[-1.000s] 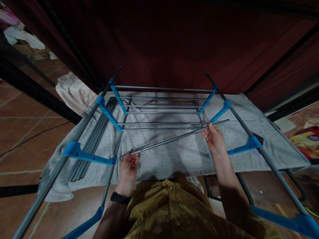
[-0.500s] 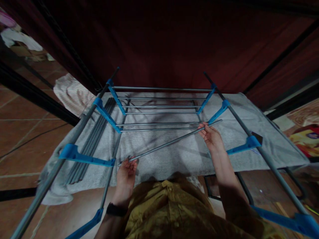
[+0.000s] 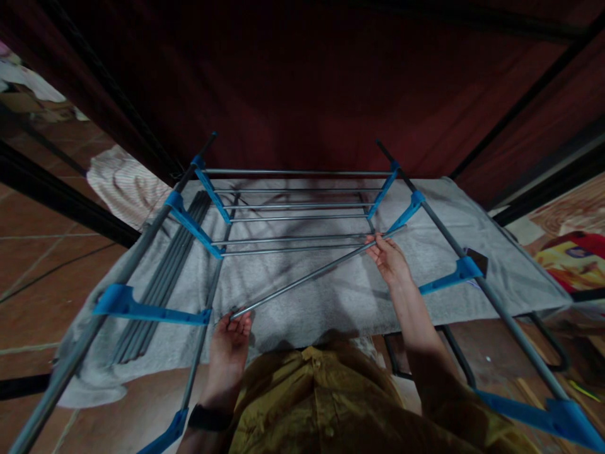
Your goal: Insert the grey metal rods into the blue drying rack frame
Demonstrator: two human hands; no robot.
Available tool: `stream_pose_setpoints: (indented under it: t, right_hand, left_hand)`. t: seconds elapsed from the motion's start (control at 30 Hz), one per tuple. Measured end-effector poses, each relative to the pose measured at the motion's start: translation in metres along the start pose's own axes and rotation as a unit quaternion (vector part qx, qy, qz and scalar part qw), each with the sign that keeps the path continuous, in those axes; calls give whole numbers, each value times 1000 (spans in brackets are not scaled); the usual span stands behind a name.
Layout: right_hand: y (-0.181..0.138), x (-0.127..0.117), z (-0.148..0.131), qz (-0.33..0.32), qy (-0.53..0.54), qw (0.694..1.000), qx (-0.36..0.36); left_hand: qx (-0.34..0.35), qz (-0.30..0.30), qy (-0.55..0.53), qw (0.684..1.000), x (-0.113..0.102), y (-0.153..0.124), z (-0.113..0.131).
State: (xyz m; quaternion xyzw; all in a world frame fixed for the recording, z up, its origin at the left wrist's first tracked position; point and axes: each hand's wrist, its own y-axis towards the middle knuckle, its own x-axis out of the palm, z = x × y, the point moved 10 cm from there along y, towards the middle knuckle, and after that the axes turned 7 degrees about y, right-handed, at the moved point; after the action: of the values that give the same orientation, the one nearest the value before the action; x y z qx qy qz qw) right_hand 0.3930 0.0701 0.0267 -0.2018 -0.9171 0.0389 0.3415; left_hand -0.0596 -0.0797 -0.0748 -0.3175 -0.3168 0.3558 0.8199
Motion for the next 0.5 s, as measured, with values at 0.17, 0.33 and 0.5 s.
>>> stream_pose_setpoints:
  t: [0.17,0.33,0.5]
  right_hand:
    - [6,-5,5,14,4,1000,4]
    - [11,-5,8,15,14,1000,13]
    - [15,-5,8,17,21,999,19]
  left_hand:
    - [5,-8,-3,1000,0,1,0]
    - [-2,-2,-14,1000,-1,3,-1]
    - [8,-6,-15,1000,-1,7,-1]
